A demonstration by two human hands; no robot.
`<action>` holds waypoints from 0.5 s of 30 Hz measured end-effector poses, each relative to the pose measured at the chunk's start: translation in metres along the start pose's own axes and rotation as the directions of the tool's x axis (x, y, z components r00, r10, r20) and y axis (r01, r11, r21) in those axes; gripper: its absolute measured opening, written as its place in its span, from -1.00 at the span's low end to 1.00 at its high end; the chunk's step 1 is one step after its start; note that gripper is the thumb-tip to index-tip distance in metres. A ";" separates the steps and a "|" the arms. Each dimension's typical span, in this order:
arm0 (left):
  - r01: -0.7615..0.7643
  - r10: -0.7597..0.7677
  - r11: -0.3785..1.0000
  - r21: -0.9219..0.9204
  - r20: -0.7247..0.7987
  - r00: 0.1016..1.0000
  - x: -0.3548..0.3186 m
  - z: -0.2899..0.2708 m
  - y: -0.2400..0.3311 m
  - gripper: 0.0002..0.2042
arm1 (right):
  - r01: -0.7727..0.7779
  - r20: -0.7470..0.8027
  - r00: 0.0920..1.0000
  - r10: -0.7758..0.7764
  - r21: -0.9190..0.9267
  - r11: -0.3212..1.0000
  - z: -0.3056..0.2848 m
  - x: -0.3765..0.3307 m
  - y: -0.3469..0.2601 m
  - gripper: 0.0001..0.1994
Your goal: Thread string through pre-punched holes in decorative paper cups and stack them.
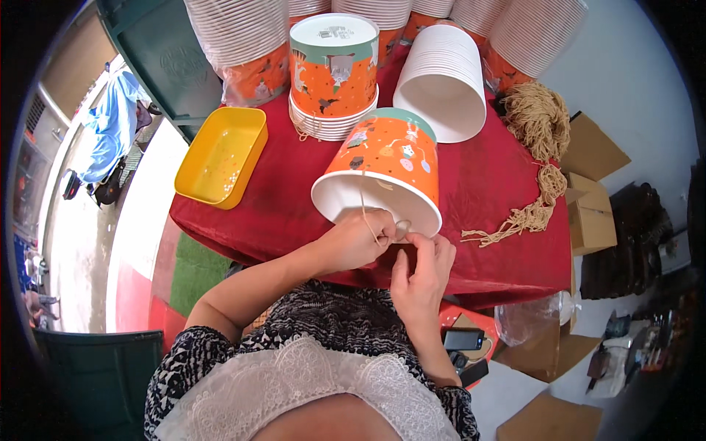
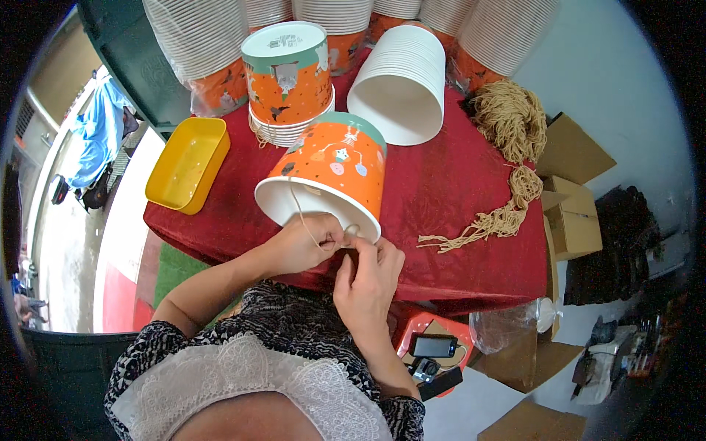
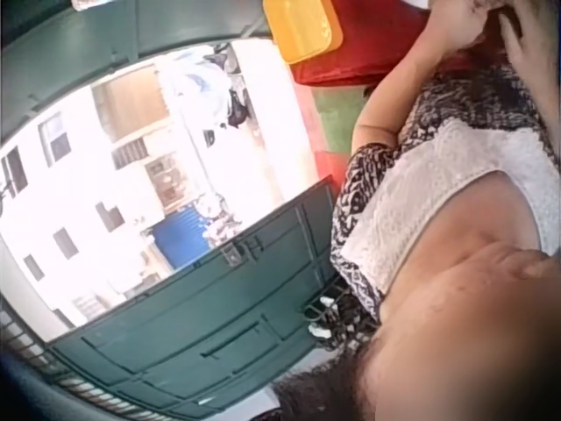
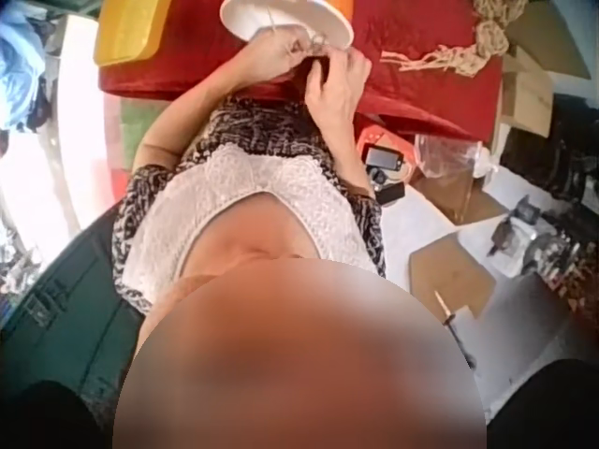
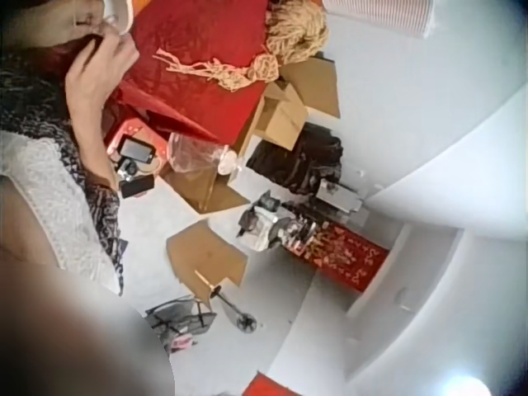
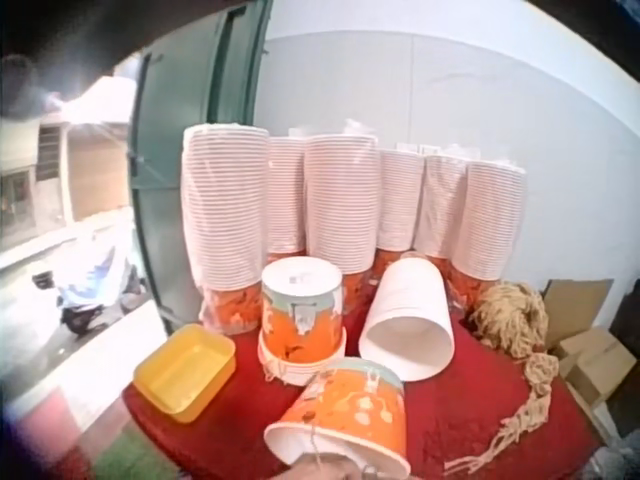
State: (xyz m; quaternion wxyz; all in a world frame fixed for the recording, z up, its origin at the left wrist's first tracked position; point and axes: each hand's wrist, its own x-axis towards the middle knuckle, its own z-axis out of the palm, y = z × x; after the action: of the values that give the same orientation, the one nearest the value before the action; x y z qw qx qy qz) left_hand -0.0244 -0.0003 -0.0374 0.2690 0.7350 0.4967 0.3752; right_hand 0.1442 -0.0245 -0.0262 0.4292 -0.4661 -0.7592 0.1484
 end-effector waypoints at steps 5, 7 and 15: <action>0.168 -0.165 0.983 -0.069 0.055 0.985 0.001 -0.002 0.009 -0.96 | 0.033 -0.012 0.999 -0.034 -0.105 0.994 0.003 -0.004 -0.006 -0.60; 0.122 -0.121 0.991 -0.053 0.019 0.993 0.001 0.000 0.008 -0.97 | 0.040 -0.023 0.999 -0.043 -0.125 0.991 0.003 -0.004 -0.008 -0.60; 0.133 -0.133 0.991 0.031 -0.010 0.991 0.001 0.003 0.009 -0.86 | 0.140 -0.027 0.989 -0.146 -0.158 0.978 0.000 -0.002 -0.008 -0.63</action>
State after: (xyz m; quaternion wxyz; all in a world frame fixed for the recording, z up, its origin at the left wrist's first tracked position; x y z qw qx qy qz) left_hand -0.0174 -0.0029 -0.0321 0.2798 0.7028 0.5516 0.3514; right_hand 0.1400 -0.0300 -0.0222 0.4158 -0.4451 -0.7916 0.0485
